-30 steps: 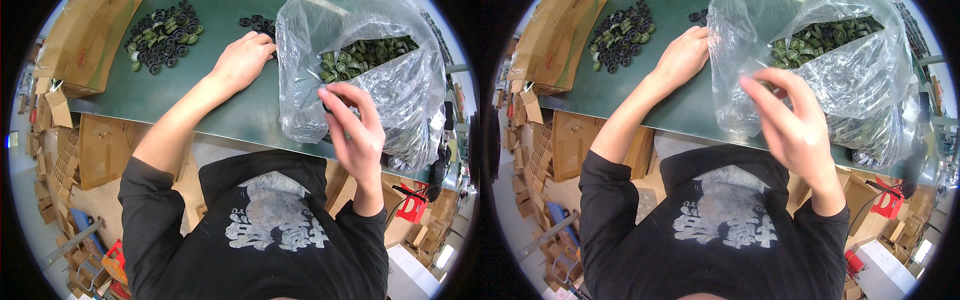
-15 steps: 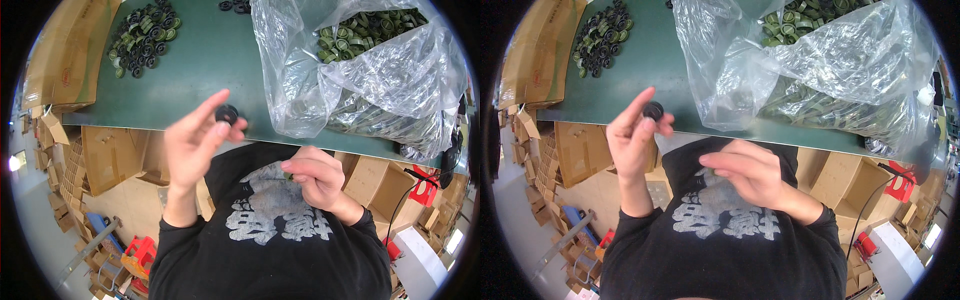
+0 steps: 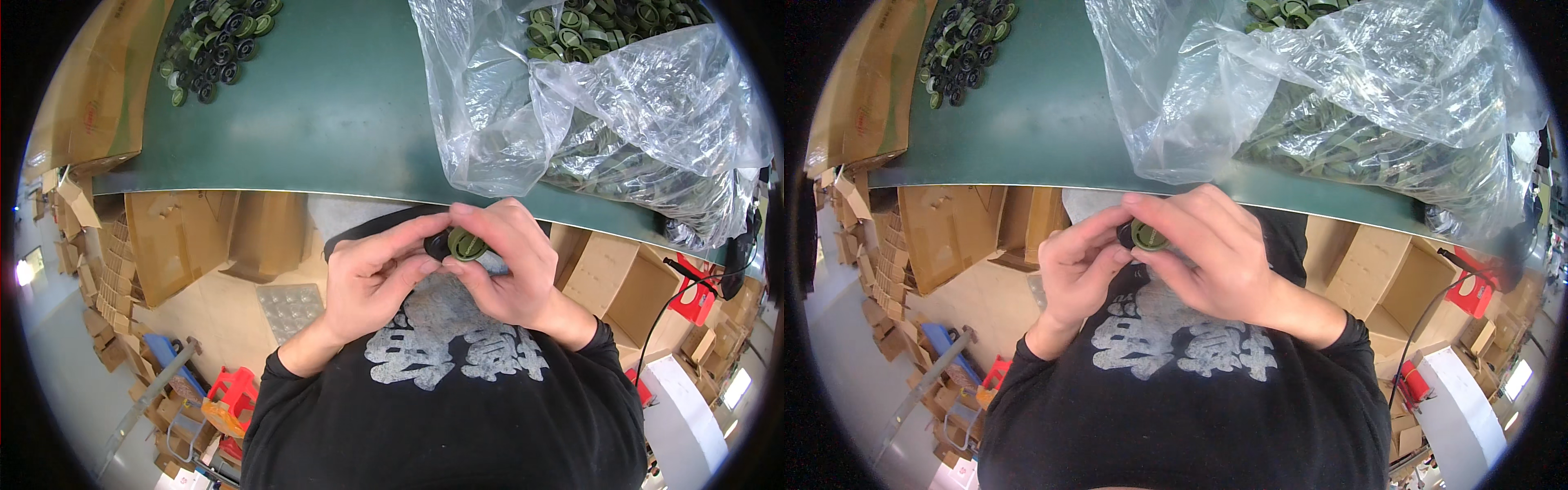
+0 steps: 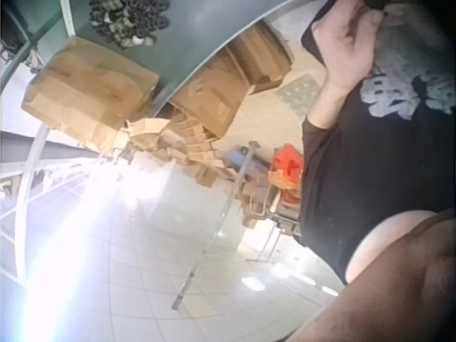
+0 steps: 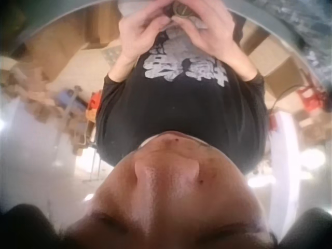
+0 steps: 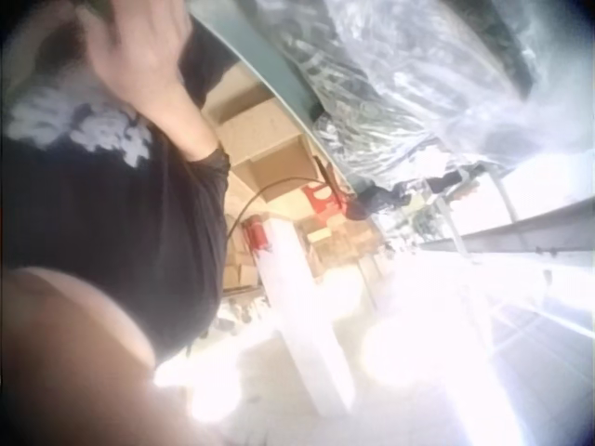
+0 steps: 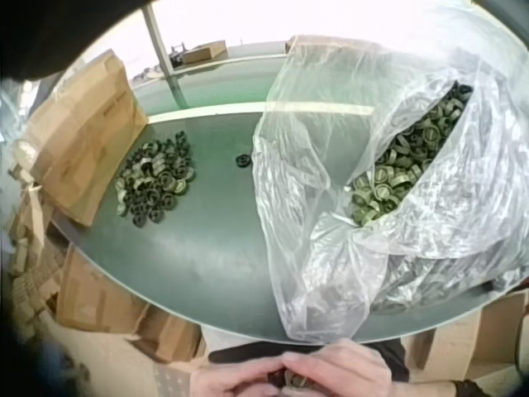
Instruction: The person assembles black rubber rings into green plastic housings by hand at a workbench.
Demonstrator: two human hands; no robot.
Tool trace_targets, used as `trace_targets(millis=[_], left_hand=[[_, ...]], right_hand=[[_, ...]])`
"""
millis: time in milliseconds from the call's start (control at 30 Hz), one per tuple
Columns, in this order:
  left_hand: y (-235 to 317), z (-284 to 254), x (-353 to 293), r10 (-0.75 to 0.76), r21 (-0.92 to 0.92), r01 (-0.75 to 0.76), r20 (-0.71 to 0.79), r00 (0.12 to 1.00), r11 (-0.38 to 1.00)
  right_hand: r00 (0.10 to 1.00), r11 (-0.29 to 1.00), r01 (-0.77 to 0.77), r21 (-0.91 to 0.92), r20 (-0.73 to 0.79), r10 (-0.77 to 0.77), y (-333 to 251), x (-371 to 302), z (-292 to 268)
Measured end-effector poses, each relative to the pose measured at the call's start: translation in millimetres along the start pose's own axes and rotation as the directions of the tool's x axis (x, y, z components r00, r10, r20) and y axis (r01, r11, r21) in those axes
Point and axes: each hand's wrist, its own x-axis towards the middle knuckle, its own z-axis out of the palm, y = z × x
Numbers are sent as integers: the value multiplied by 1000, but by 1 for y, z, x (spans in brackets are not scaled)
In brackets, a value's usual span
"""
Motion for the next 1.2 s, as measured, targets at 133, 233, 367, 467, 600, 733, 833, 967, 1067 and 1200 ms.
trace_targets(millis=[133, 233, 367, 467, 600, 733, 833, 967, 1067, 1200], left_hand=[[-5, 10, 1, -93, -543, 72, -11, 996, 837], [-12, 8, 4, -40, -677, 57, 41, 998, 734], [-19, 5, -2, -50, -717, 78, 60, 997, 692], [-23, 2, -4, -30, -748, 144, 164, 986, 648], [-13, 5, -2, -98, -678, 158, 126, 987, 718], [-9, 7, -2, -124, -669, 150, 87, 988, 728], [-11, 5, -3, -126, -648, 175, 122, 985, 741], [-8, 6, 0, -108, -667, 176, 142, 984, 724], [-9, 6, 0, -97, -702, 146, 110, 989, 697], [-15, 2, -1, -40, -715, 142, 158, 987, 685]], right_hand=[[991, 976, -114, 186, -45, 124, 3, -11, 2], [996, 978, -79, 191, -36, 88, 1, -8, -2], [992, 966, -128, 224, 27, 125, -4, -2, -9], [987, 964, -150, 217, 96, 132, -6, -2, -12], [982, 961, -181, 209, 92, 165, -7, 0, -14], [992, 979, -104, 176, 91, 89, -4, 0, -16], [988, 978, -121, 171, 118, 102, -7, 3, -19], [985, 976, -133, 173, 129, 111, -9, 5, -19], [987, 977, -123, 176, 127, 102, -8, 5, -18], [988, 968, -137, 208, 105, 117, -8, 2, -21]])
